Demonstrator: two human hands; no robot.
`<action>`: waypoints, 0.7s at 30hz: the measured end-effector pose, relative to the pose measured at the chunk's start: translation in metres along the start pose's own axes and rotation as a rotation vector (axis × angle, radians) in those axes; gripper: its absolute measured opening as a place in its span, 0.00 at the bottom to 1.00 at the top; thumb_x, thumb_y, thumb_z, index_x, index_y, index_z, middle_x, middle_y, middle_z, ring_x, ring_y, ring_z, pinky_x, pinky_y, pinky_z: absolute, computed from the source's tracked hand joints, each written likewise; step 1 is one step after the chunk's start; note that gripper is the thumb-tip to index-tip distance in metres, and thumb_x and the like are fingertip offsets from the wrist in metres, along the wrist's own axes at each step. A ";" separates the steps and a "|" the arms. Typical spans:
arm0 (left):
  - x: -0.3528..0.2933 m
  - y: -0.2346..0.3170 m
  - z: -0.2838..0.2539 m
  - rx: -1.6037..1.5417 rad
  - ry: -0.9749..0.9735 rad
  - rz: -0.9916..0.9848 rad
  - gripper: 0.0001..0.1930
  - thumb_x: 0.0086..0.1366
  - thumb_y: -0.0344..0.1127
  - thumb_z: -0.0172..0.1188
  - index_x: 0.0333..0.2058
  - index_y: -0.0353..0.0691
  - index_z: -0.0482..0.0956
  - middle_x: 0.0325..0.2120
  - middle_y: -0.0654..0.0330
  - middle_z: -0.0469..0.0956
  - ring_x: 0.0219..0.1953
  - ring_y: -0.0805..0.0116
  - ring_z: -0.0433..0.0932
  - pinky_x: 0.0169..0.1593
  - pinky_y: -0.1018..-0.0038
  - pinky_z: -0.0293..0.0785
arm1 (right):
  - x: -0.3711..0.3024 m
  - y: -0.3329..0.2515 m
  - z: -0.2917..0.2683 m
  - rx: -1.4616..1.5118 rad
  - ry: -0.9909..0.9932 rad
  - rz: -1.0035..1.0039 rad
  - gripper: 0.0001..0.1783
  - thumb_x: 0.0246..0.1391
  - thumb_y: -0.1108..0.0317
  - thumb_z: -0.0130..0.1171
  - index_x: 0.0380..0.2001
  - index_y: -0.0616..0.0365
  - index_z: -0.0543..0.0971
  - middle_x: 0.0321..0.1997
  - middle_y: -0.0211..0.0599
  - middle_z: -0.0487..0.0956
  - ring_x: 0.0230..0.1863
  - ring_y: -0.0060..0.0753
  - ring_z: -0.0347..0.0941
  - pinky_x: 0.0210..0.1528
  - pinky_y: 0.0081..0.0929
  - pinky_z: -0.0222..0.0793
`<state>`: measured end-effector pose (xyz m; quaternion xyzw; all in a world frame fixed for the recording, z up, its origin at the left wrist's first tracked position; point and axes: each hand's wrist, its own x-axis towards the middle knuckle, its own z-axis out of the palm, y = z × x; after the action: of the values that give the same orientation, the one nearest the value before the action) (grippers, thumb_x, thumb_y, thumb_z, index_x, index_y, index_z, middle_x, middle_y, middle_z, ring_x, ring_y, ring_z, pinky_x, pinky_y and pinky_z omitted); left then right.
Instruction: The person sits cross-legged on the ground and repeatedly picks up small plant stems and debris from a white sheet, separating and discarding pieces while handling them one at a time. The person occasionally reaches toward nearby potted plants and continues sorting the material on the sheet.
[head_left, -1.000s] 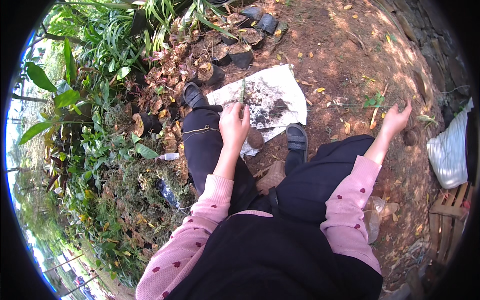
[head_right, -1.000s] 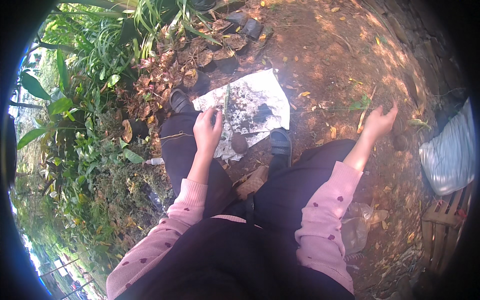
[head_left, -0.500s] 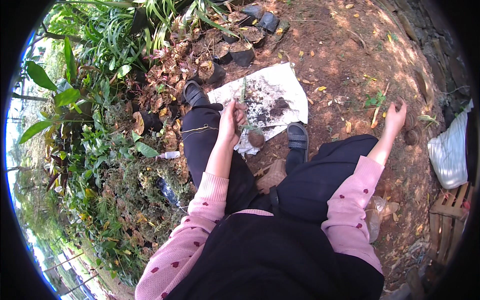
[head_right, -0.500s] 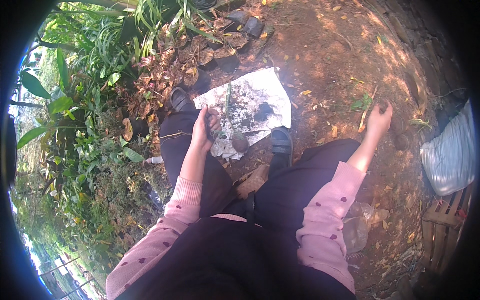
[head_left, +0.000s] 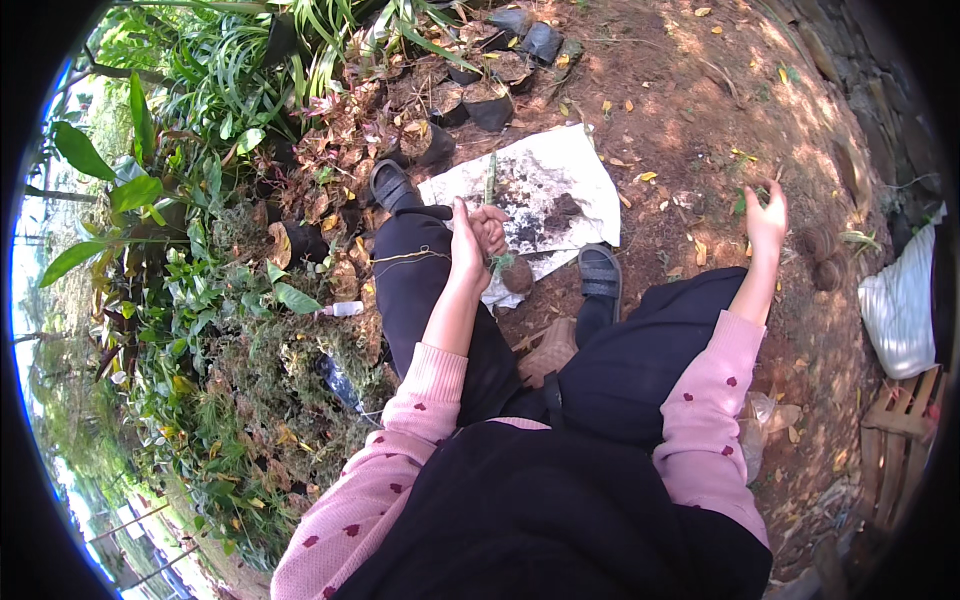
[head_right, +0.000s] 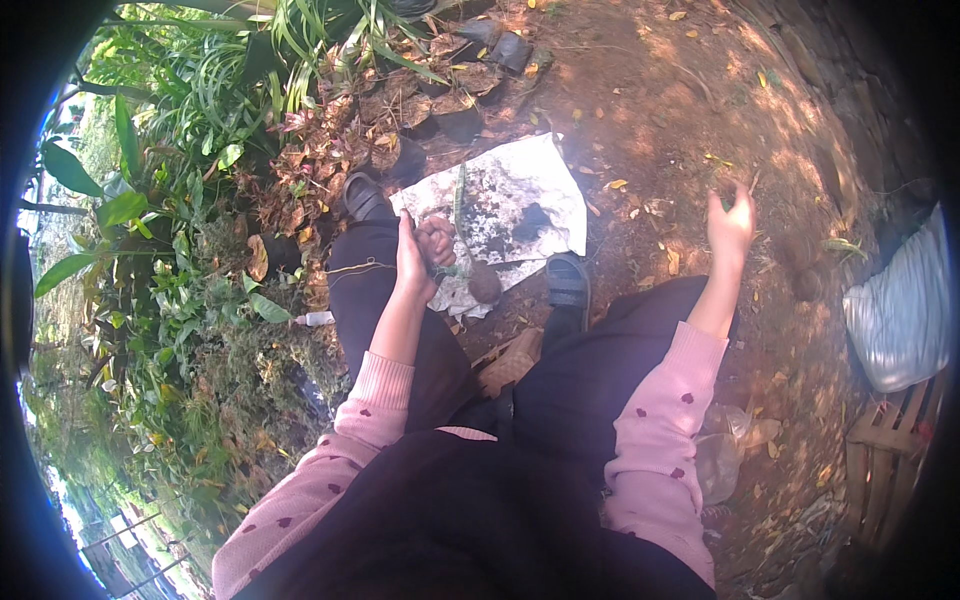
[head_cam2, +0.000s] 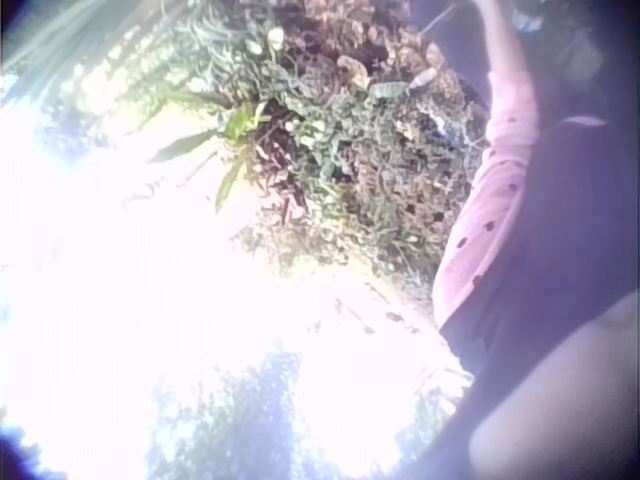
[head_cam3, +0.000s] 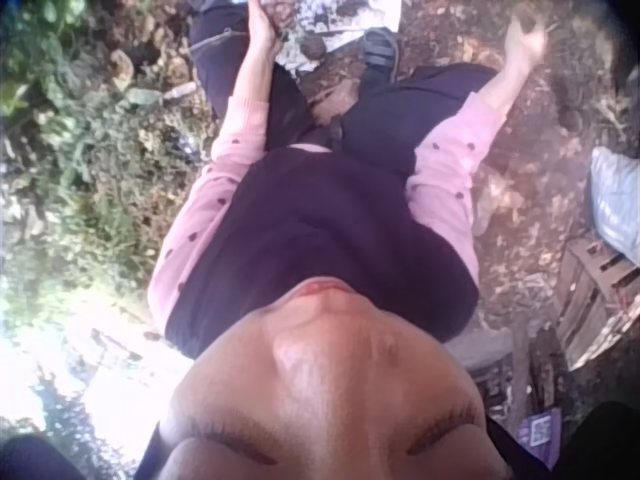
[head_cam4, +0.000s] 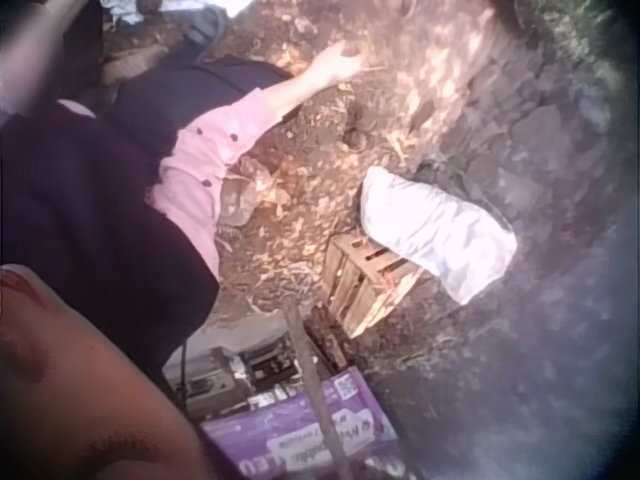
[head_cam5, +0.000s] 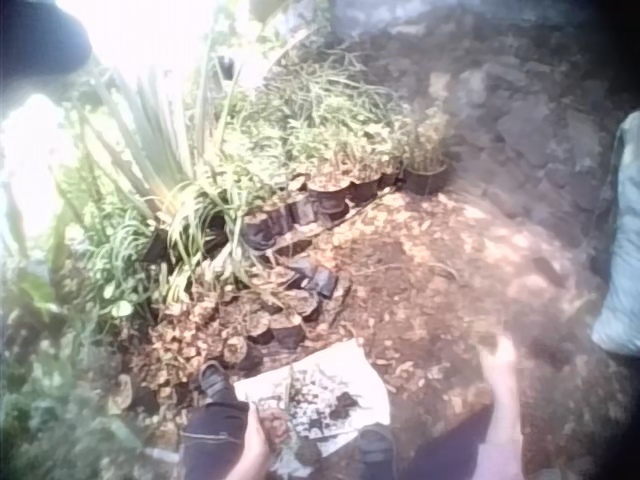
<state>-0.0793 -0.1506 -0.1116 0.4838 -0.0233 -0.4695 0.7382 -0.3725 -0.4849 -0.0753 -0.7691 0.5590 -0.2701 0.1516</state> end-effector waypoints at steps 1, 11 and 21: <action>-0.001 -0.001 0.000 -0.033 -0.026 -0.018 0.37 0.66 0.66 0.27 0.28 0.34 0.70 0.12 0.68 0.56 0.12 0.78 0.52 0.19 0.79 0.52 | -0.006 -0.021 0.011 0.164 -0.117 -0.076 0.23 0.50 0.61 0.60 0.50 0.54 0.72 0.52 0.45 0.73 0.54 0.42 0.70 0.55 0.35 0.64; -0.004 -0.011 0.030 -0.002 -0.377 -0.194 0.39 0.64 0.69 0.24 0.27 0.35 0.69 0.12 0.68 0.58 0.12 0.78 0.52 0.19 0.81 0.49 | -0.124 -0.160 0.089 0.548 -1.119 -0.479 0.44 0.47 0.53 0.63 0.64 0.51 0.56 0.53 0.47 0.74 0.45 0.40 0.74 0.46 0.32 0.68; -0.004 -0.019 0.036 0.212 -0.296 -0.188 0.34 0.67 0.65 0.28 0.24 0.39 0.68 0.11 0.71 0.56 0.12 0.79 0.52 0.18 0.81 0.46 | -0.096 -0.144 0.072 0.788 -1.189 -0.243 0.15 0.55 0.65 0.57 0.46 0.57 0.73 0.38 0.25 0.75 0.38 0.17 0.70 0.42 0.23 0.68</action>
<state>-0.1121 -0.1741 -0.1051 0.4844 -0.1355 -0.5972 0.6247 -0.2403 -0.3523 -0.0798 -0.7309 0.1539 -0.0024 0.6649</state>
